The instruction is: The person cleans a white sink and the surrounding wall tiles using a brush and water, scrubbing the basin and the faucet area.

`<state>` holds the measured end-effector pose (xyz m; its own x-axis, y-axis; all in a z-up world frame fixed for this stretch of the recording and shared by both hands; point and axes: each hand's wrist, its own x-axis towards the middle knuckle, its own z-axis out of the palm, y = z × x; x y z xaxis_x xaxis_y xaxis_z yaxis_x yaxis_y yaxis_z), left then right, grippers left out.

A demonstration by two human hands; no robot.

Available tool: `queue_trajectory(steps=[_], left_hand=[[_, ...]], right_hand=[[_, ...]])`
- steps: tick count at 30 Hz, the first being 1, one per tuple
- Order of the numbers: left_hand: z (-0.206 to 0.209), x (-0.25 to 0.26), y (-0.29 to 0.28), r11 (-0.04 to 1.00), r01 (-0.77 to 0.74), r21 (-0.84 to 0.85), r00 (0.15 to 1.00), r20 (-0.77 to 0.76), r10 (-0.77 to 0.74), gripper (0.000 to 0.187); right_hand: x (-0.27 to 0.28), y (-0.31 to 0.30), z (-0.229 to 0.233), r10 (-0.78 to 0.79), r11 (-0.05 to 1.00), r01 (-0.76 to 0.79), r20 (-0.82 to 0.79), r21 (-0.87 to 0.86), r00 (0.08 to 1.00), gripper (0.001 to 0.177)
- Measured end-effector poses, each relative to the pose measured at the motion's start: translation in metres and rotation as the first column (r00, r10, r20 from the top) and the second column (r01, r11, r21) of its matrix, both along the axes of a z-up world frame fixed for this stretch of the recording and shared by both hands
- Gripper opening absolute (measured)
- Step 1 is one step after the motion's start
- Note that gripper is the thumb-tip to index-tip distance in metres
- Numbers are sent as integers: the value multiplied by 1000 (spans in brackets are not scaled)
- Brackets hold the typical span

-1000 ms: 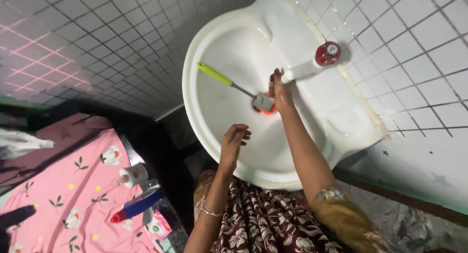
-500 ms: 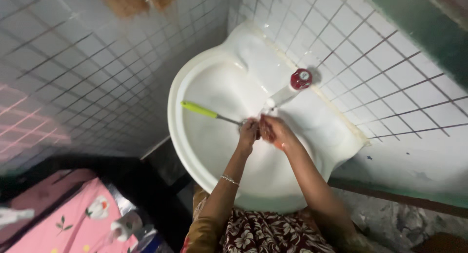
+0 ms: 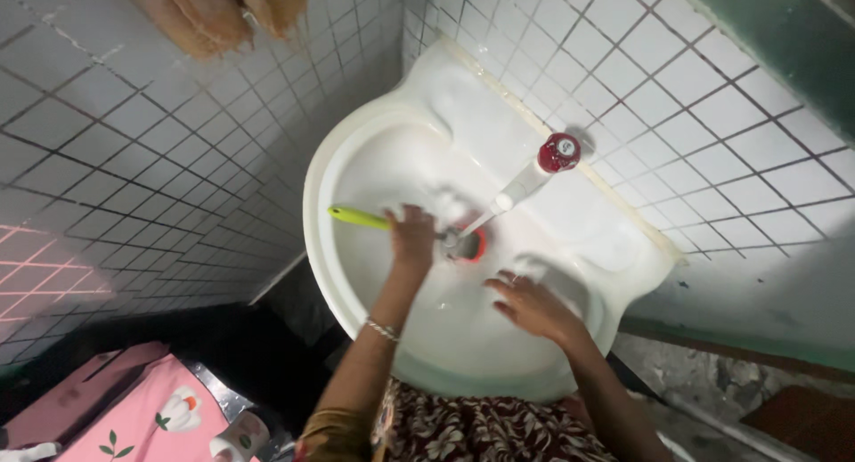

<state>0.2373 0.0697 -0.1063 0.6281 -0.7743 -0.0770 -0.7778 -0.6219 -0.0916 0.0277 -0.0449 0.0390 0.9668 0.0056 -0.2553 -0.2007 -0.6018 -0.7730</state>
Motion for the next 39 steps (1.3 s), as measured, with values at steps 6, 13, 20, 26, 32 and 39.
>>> queue_trajectory(steps=[6, 13, 20, 26, 32, 39], left_hand=[[10, -2, 74, 996, -35, 84, 997, -67, 41, 12], [66, -72, 134, 870, -462, -175, 687, -690, 226, 27], [140, -118, 101, 938, -180, -298, 399, -893, -207, 68], [166, -78, 160, 823, -447, -351, 234, -934, -272, 54], [141, -32, 162, 641, -505, -579, 860, -406, 311, 38], [98, -17, 141, 693, -439, -572, 891, -181, 416, 50]], right_hand=[[18, 37, -26, -241, 970, 229, -182, -86, 953, 34], [36, 91, -60, -226, 877, 334, -317, 345, 921, 47], [39, 52, -109, -313, 785, 445, -343, 431, 885, 41], [-8, 18, 32, -453, 877, 477, -233, 54, 860, 22], [-35, 19, 34, -292, 912, 379, 401, -156, 868, 19], [-31, 18, 34, -296, 903, 136, -359, -407, 885, 32]])
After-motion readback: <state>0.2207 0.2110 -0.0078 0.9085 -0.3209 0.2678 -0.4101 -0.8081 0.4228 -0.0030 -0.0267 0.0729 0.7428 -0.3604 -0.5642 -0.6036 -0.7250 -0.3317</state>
